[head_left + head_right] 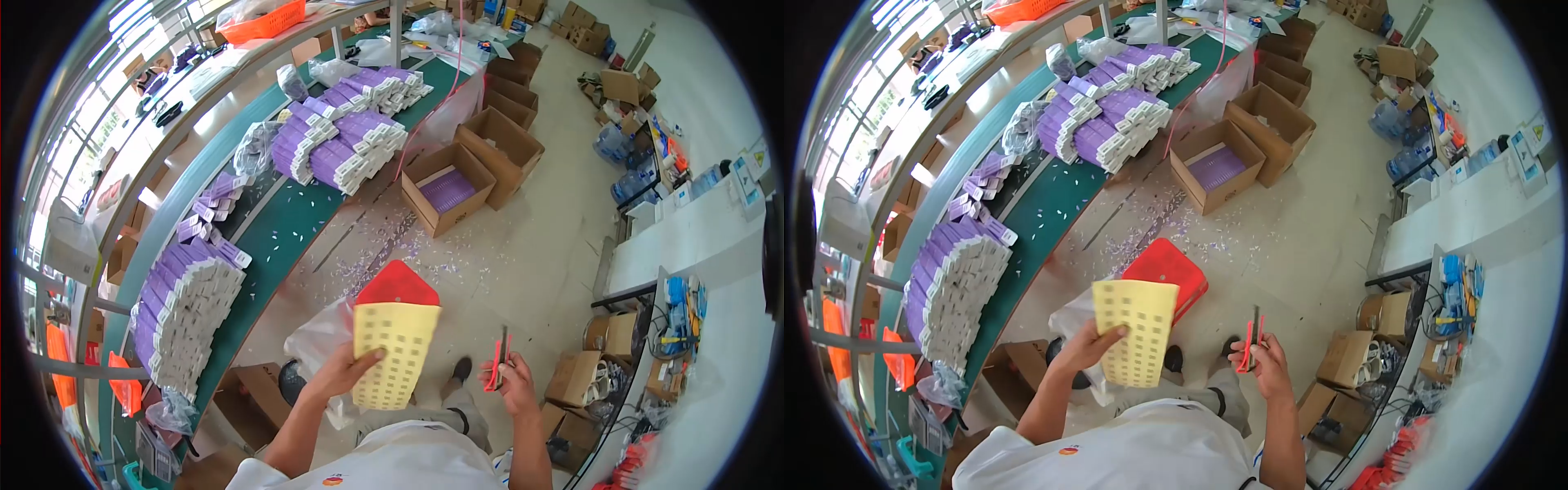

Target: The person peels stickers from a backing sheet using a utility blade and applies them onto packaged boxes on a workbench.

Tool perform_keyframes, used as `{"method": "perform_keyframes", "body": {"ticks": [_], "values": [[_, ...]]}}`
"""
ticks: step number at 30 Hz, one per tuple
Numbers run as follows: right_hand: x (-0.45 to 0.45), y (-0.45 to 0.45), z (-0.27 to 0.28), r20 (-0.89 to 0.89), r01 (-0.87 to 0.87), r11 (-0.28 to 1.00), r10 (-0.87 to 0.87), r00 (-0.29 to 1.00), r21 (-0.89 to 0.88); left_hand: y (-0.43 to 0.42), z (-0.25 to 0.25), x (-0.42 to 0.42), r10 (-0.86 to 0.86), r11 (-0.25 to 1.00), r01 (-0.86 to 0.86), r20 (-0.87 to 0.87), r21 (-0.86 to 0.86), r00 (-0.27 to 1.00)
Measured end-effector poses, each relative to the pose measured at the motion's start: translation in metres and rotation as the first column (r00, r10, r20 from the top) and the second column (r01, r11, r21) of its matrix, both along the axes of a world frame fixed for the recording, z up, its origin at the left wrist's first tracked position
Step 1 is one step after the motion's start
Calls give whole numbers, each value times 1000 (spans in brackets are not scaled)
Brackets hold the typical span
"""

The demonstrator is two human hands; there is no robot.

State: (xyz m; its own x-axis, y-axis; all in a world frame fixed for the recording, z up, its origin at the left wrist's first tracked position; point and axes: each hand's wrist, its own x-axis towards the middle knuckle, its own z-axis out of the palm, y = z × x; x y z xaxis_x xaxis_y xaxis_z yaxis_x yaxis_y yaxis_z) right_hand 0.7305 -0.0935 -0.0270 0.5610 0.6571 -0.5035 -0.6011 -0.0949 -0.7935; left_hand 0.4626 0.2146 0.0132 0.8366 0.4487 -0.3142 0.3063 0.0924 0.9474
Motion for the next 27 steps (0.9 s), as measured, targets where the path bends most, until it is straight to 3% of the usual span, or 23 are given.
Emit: {"method": "perform_keyframes", "body": {"ticks": [3,6,8,11,14,16,17,20,21,24,25,27], "values": [[49,45,-16,37,-33,998,31,999,59,8,-43,14,292,947,-282,50,-153,955],[99,118,2,83,-168,986,166,983,15,7,-83,44,610,713,-602,-106,-360,786],[145,158,-1,83,-289,957,288,954,7,12,-103,72,714,558,-727,-216,-400,666],[214,230,5,53,-415,910,414,909,12,30,-140,131,831,423,-772,-137,-475,540],[299,291,-14,26,-592,806,591,806,12,60,-149,195,856,351,-808,-187,-473,482],[353,336,-39,60,-700,713,700,711,-26,83,-157,250,915,228,-868,-209,-440,346],[377,351,-40,48,-735,677,736,675,-47,89,-174,270,929,183,-872,-210,-455,305],[431,387,-28,75,-783,616,788,612,-85,115,-160,345,916,87,-873,-305,-480,259],[447,396,-26,30,-773,629,777,629,-83,121,-151,364,903,57,-876,-349,-480,249],[483,417,-28,118,-761,641,767,631,-96,127,-168,389,926,59,-840,-286,-539,248],[489,423,-30,83,-729,680,734,674,-86,130,-160,399,937,40,-856,-279,-515,211],[500,434,-32,-11,-701,708,703,711,-85,132,-153,401,926,47,-811,-280,-584,255]]}}
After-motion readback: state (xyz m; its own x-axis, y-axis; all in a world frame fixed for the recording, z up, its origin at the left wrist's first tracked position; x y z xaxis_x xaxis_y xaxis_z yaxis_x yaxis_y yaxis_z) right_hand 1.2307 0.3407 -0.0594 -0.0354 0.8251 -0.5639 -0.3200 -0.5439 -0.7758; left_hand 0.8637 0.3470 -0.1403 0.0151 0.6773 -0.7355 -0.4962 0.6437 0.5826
